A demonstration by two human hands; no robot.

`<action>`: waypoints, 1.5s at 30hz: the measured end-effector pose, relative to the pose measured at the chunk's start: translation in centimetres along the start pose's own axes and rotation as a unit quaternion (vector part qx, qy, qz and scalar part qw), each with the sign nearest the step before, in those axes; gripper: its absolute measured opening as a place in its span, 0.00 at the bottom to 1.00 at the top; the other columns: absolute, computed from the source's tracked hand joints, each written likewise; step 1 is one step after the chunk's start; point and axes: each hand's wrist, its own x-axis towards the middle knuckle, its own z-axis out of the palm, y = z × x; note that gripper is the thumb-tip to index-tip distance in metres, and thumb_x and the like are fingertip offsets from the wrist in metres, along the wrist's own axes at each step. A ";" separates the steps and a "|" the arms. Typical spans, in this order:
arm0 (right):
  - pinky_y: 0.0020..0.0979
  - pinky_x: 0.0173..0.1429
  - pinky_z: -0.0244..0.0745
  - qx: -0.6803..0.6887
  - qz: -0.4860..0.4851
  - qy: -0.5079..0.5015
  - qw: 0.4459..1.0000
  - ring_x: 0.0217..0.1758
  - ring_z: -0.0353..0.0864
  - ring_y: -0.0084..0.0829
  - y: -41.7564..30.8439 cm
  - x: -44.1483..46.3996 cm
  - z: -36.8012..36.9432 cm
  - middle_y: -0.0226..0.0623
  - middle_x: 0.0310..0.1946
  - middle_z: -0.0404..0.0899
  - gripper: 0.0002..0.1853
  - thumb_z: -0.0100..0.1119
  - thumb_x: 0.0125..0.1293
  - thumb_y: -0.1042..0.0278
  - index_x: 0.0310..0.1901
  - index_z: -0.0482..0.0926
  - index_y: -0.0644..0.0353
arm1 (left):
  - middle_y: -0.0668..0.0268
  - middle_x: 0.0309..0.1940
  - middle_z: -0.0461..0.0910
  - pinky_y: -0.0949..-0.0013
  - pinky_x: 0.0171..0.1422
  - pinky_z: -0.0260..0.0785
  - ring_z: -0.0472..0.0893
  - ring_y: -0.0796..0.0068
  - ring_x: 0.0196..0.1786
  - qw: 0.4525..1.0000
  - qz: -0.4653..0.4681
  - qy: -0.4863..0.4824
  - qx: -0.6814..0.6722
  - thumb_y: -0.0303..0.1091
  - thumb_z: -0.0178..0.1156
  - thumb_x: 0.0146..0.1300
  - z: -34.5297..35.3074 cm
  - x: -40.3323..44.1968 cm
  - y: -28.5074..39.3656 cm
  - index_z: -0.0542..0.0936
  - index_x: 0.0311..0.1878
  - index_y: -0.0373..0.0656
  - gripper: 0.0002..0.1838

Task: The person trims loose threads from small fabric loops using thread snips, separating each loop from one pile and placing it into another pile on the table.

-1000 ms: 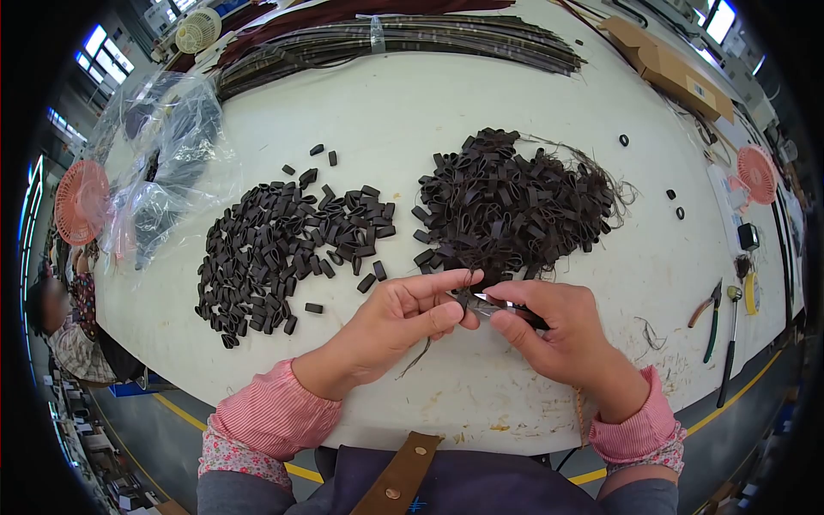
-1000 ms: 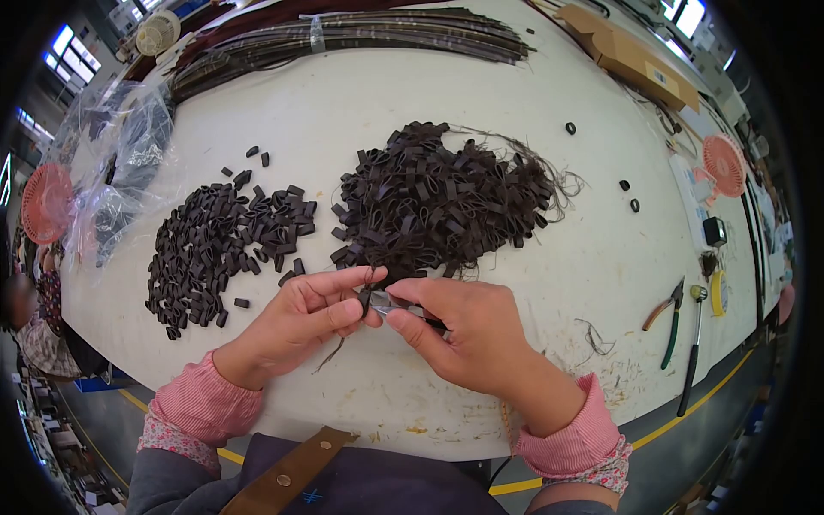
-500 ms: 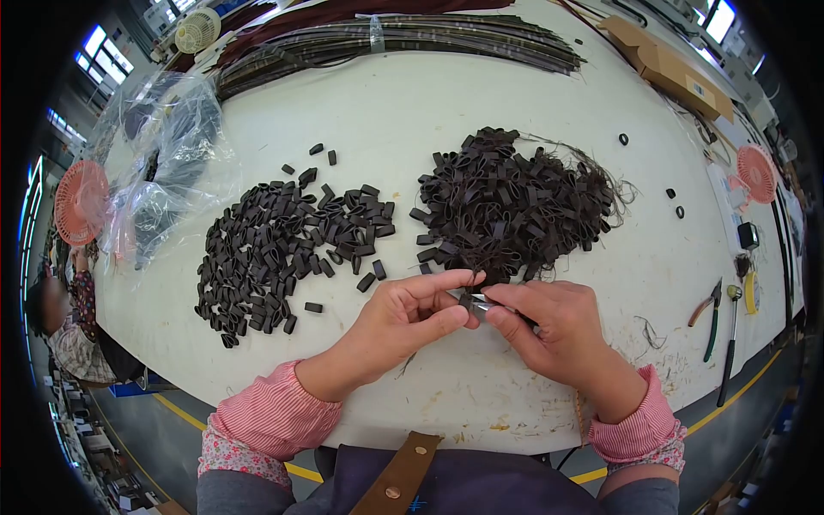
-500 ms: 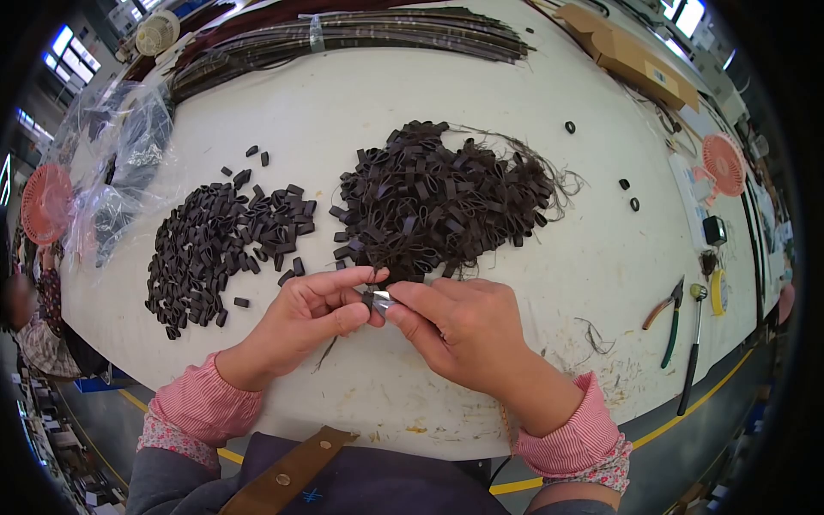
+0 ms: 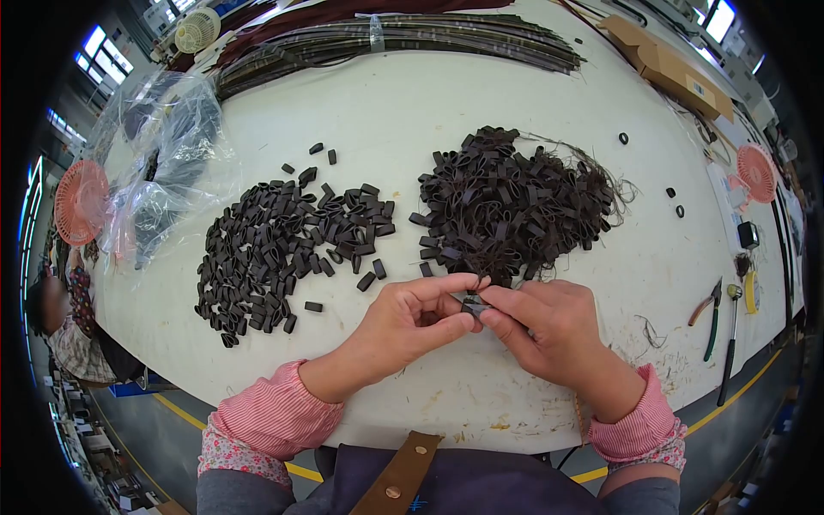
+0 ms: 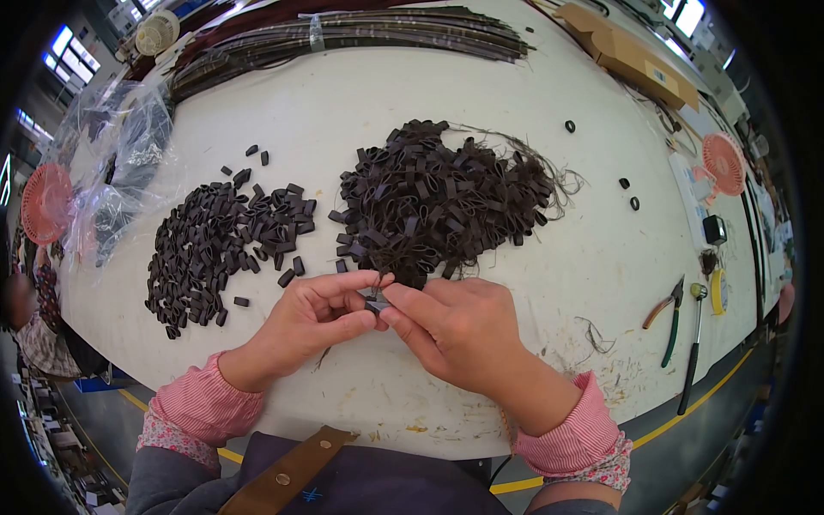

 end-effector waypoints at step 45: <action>0.27 0.31 0.74 0.247 0.172 -0.052 0.952 0.25 0.82 0.28 0.4 -0.4 0.6 0.35 0.27 0.84 0.10 0.64 0.69 0.62 0.47 0.84 0.56 | 0.64 0.46 0.83 0.78 0.48 0.68 0.76 0.82 0.41 0.977 -0.028 -0.098 -0.186 0.32 0.53 0.76 -0.7 -0.1 0.0 0.59 0.78 0.41 0.30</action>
